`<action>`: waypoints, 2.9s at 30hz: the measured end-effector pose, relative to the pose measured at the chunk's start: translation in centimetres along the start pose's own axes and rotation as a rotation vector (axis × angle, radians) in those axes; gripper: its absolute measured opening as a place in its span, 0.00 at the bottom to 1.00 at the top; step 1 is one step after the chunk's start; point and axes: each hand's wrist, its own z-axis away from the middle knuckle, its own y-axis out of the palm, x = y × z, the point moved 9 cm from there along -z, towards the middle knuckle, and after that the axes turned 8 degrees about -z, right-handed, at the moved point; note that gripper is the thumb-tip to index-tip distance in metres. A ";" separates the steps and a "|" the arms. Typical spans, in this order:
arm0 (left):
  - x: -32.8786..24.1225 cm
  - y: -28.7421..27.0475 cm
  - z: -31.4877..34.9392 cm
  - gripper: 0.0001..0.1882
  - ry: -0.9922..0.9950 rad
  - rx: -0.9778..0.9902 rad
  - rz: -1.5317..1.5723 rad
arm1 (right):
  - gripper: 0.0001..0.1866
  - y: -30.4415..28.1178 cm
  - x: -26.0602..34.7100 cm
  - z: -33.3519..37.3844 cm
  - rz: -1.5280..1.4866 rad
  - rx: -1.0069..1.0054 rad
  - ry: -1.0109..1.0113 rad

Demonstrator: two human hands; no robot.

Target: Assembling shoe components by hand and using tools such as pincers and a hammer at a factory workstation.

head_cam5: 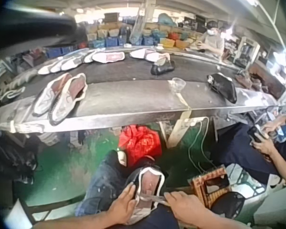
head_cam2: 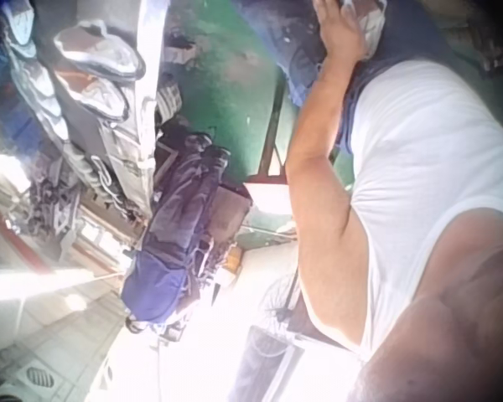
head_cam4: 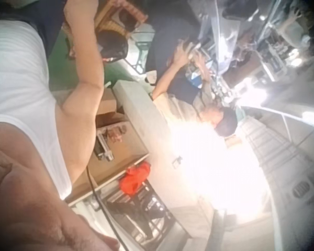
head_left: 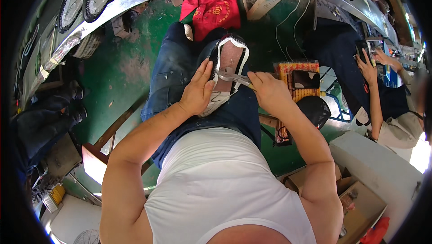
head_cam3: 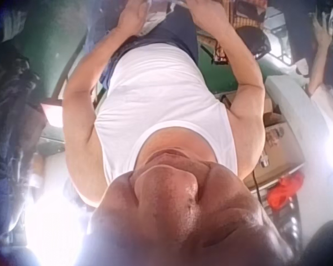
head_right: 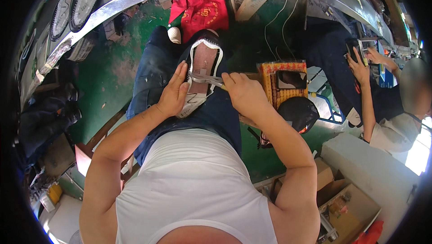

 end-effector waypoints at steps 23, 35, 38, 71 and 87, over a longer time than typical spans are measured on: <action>-3.0 0.5 -1.4 0.32 -0.058 0.488 -0.504 | 0.19 -2.5 -2.6 -1.3 -0.482 -0.358 0.059; 3.1 1.5 4.2 0.39 -0.375 0.129 0.201 | 0.19 4.2 0.8 1.1 -0.408 0.109 0.197; 2.7 1.4 4.3 0.44 -0.298 0.120 0.257 | 0.20 3.1 1.7 1.4 -0.533 0.021 0.187; 3.8 -2.8 -0.9 0.23 -0.499 0.162 0.221 | 0.09 4.1 -0.8 4.9 -0.942 -0.005 0.269; 0.0 -4.7 -2.2 0.13 -0.394 -0.070 -0.085 | 0.11 3.0 1.0 -1.1 -0.664 -0.263 0.043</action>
